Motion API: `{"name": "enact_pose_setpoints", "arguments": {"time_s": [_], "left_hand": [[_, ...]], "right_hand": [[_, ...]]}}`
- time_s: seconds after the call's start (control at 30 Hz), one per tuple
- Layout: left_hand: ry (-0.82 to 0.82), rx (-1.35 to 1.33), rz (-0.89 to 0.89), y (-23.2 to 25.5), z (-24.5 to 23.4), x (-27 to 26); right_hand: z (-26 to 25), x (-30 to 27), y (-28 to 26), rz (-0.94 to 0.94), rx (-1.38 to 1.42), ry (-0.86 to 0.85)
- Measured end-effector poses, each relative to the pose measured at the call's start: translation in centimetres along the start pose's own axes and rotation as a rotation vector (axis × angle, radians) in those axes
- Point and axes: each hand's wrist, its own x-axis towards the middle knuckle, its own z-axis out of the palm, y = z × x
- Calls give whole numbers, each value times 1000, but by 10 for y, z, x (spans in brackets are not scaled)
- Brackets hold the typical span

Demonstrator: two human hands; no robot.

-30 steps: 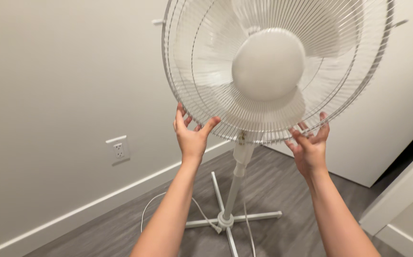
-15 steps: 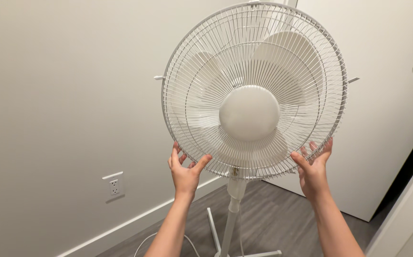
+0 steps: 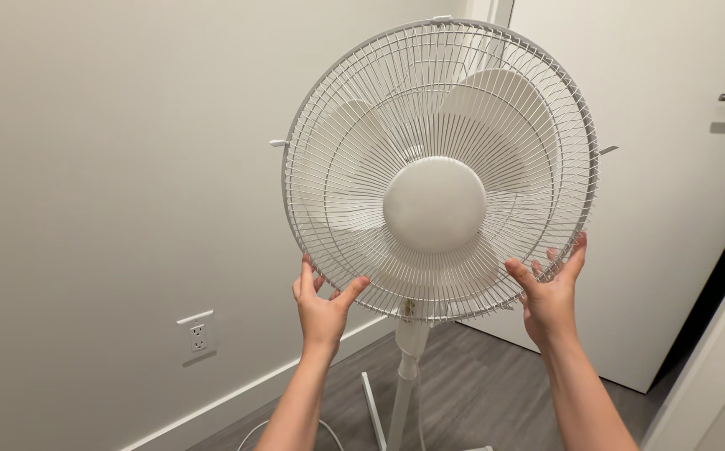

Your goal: The person unplugs a standing fan and removes its front grille, then unscrews the central hub nut to detach the fan blades. They place the removed components on the floor and proceed to remove the rear grille by unscrewing its central nut.

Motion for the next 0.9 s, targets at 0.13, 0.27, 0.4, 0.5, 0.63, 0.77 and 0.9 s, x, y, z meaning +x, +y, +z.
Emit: {"name": "enact_pose_setpoints", "arguments": {"time_s": [0.13, 0.27, 0.4, 0.5, 0.63, 0.77, 0.9], "left_hand": [[-2, 31, -8, 1, -2, -1], [1, 70, 12, -3, -2, -1], [29, 72, 77, -7, 0, -1], [27, 77, 67, -8, 0, -1], [22, 85, 33, -3, 0, -3], [31, 31, 42, 0, 2, -8], [24, -41, 61, -1, 4, -9]], "right_hand": [[-2, 3, 4, -51, 20, -11], [-3, 3, 7, -175, 73, -57], [-1, 0, 3, -232, 115, -92], [-1, -2, -1, -234, 141, -104], [0, -3, -4, -298, 83, -113], [-4, -2, -1, -292, 60, -107], [-5, 2, 10, -352, 63, -95]]}}
